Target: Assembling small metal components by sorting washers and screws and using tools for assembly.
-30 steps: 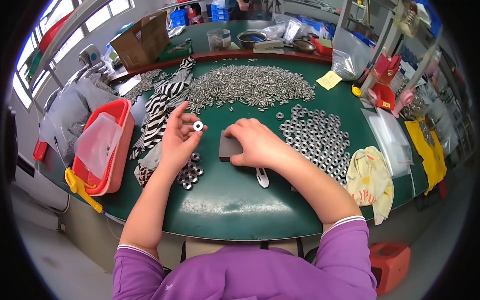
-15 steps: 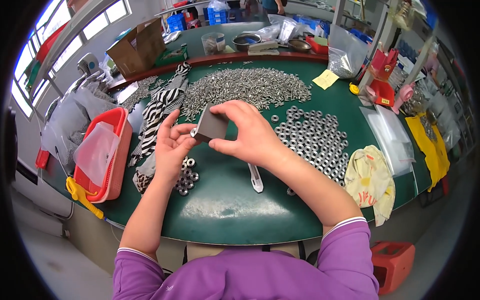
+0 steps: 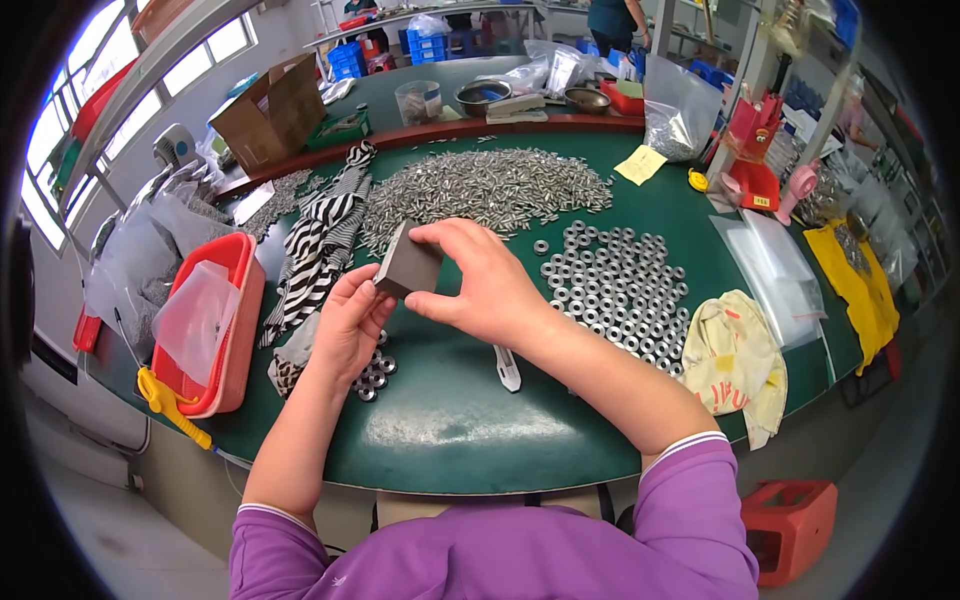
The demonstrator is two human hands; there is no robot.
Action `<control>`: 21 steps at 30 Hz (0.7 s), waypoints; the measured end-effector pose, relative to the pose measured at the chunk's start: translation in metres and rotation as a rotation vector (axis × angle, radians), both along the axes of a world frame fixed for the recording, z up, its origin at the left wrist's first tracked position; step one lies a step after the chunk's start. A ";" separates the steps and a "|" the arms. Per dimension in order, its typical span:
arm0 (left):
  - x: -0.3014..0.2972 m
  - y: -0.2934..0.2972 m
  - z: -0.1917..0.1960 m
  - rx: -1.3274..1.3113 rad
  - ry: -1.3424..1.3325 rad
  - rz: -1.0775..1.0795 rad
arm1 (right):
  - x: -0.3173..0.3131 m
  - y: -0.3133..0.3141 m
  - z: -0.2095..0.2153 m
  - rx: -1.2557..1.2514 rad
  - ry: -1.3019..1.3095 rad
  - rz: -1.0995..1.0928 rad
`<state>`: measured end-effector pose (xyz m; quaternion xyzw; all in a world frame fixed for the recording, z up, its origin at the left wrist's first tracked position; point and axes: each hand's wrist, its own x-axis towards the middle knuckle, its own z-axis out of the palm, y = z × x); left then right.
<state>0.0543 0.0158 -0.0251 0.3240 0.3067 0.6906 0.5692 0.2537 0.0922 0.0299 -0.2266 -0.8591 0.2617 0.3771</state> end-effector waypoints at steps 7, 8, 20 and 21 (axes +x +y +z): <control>-0.003 0.000 -0.003 0.020 0.037 -0.020 | -0.001 0.002 -0.004 0.027 0.006 0.006; -0.004 0.001 -0.004 0.023 0.030 -0.039 | -0.002 0.001 -0.004 0.026 0.005 0.007; -0.001 0.003 -0.014 -0.025 -0.050 -0.105 | -0.005 -0.009 -0.002 0.135 0.058 -0.002; 0.001 0.003 -0.016 -0.026 -0.054 -0.107 | -0.003 -0.009 -0.003 0.133 0.053 -0.003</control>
